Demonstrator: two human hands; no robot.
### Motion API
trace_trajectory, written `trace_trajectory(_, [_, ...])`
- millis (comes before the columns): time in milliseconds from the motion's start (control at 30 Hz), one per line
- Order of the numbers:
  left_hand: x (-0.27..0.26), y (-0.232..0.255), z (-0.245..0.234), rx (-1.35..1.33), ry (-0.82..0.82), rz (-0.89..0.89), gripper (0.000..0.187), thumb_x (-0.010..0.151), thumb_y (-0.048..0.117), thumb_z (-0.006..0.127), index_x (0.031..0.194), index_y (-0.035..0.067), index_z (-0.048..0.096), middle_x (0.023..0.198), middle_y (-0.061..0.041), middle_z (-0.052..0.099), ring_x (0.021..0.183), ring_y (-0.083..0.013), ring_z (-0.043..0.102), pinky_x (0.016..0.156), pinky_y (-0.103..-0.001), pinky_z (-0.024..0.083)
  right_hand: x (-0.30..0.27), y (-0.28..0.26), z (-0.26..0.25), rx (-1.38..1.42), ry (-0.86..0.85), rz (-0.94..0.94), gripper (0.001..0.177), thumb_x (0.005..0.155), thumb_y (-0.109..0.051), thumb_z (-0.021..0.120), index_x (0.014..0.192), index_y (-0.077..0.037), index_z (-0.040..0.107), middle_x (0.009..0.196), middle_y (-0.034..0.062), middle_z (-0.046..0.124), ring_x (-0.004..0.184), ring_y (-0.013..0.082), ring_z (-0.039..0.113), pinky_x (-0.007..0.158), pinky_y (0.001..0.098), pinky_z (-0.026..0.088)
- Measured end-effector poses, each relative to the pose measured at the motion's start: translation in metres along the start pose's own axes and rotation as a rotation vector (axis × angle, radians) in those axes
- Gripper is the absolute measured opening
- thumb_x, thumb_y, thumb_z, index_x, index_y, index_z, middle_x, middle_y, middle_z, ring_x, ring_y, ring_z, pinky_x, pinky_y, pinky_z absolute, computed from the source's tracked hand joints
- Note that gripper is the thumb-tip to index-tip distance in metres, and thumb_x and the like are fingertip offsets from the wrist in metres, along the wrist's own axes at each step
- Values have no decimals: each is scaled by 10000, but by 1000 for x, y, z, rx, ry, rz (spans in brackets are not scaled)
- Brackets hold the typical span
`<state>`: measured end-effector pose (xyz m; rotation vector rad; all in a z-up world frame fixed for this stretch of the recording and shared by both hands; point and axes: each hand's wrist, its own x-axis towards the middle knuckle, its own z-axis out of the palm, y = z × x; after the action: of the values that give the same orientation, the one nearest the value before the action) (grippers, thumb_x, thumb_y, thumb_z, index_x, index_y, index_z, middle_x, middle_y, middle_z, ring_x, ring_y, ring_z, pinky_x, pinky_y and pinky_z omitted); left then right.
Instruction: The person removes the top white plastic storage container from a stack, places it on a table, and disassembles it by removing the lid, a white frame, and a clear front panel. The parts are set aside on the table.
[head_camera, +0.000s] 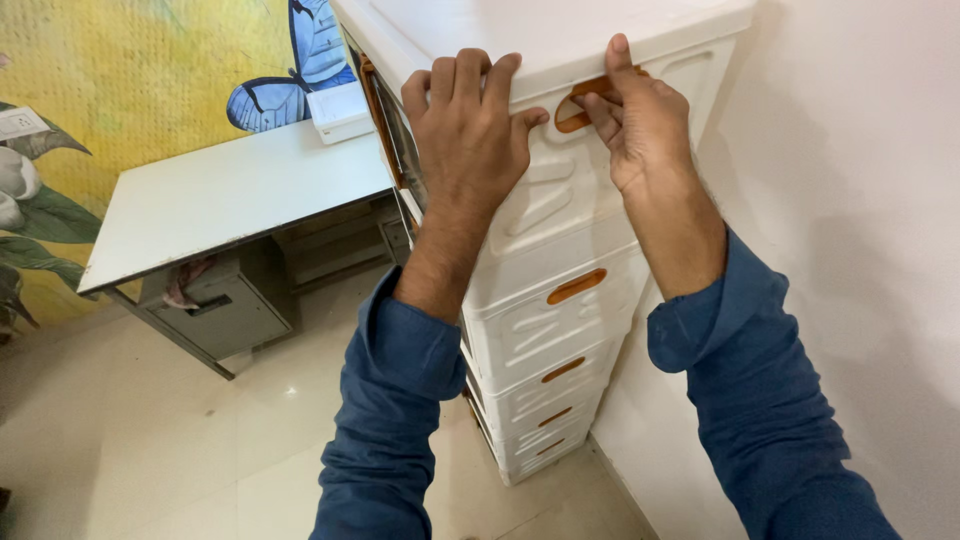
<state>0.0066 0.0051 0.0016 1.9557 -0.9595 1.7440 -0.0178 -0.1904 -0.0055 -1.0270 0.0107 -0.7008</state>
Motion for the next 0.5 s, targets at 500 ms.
trace_trajectory(500, [-5, -31, -7, -220, 126, 13, 494, 900, 397, 908, 1179, 81, 650, 1064, -48, 575, 1024, -250, 569, 1033, -482, 440, 3, -7, -1, -23, 67, 22, 486, 852, -367, 827, 986, 69, 660, 886, 155, 708, 768, 199, 745, 713, 216, 661])
